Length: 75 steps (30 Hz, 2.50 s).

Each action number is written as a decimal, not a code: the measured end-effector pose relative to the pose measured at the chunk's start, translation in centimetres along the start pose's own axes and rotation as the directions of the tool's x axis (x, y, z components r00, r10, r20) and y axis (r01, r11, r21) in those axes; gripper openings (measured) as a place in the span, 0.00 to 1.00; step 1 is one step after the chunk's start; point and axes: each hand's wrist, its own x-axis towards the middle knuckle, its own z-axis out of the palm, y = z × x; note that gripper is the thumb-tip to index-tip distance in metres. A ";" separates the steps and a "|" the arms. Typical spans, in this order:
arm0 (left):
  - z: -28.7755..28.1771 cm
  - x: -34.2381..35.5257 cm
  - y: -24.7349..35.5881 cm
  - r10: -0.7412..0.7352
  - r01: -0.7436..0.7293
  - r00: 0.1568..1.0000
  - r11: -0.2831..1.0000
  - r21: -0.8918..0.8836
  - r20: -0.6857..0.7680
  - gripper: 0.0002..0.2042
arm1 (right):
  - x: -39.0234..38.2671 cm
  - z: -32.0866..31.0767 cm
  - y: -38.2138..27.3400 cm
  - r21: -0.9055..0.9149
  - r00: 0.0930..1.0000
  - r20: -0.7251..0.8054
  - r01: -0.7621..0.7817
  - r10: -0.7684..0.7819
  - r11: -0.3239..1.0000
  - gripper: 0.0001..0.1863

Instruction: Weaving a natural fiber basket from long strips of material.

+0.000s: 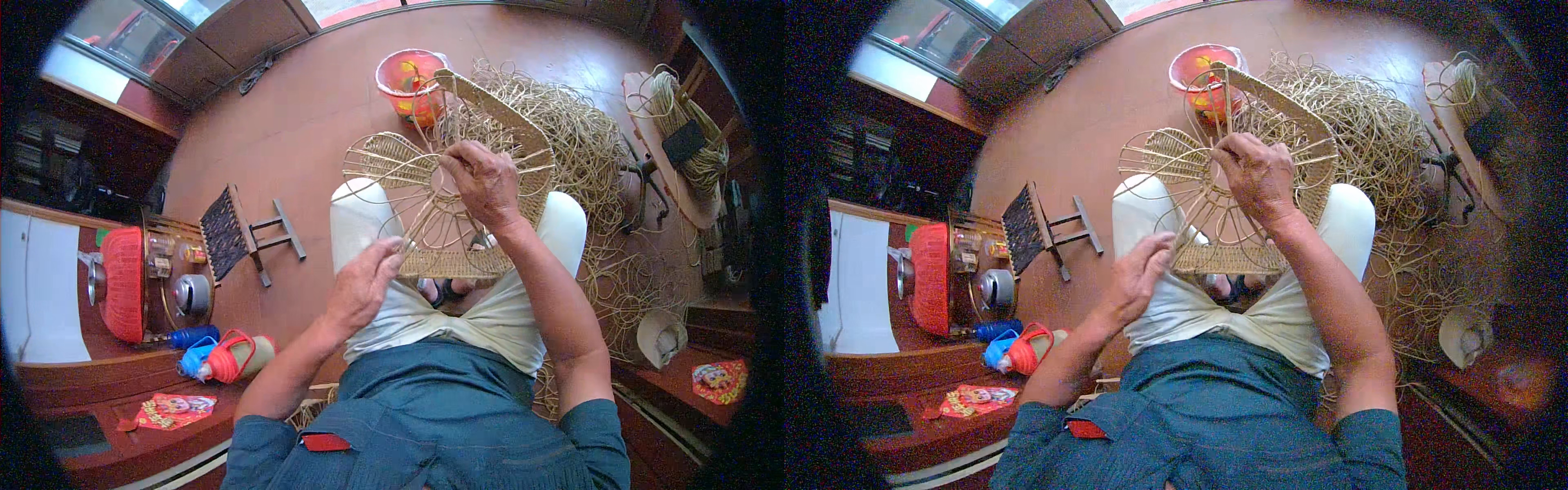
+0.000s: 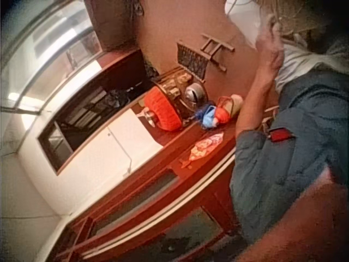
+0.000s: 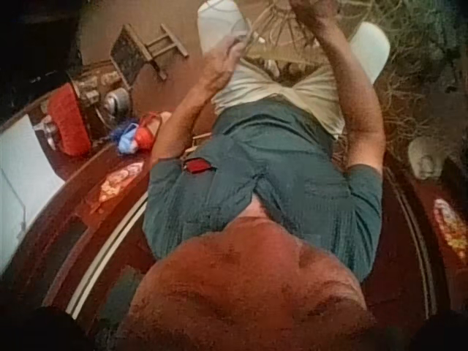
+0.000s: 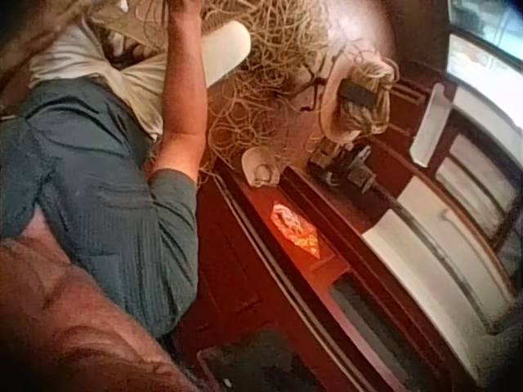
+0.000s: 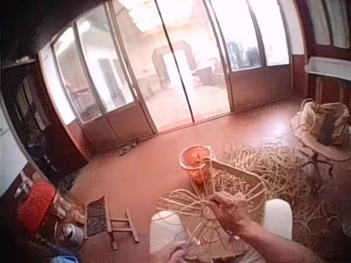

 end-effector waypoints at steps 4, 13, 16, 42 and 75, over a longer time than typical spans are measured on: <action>-2.6 -0.9 -5.1 -0.041 0.051 0.987 0.997 0.063 -0.153 0.15 | -0.1 -0.4 0.2 -0.001 1.000 -0.004 -0.001 0.001 1.000 0.09; -7.8 7.4 0.0 0.475 -0.234 0.855 0.712 0.662 -0.208 0.10 | 0.1 0.1 0.4 -0.012 0.999 -0.003 0.032 -0.032 0.999 0.08; -1.0 10.6 1.5 0.524 -0.357 0.838 0.739 0.571 -0.153 0.12 | 0.0 0.1 0.3 0.015 0.998 -0.030 0.048 -0.047 0.999 0.08; -0.3 21.5 5.2 0.761 -0.584 0.638 0.578 0.570 -0.118 0.10 | -1.8 -0.9 0.4 0.051 0.986 -0.075 0.155 -0.151 0.987 0.12; 0.7 21.5 9.9 0.567 -0.471 0.783 0.809 0.351 -0.256 0.08 | -3.5 -4.4 -2.2 0.077 0.995 -0.073 0.080 -0.075 0.994 0.07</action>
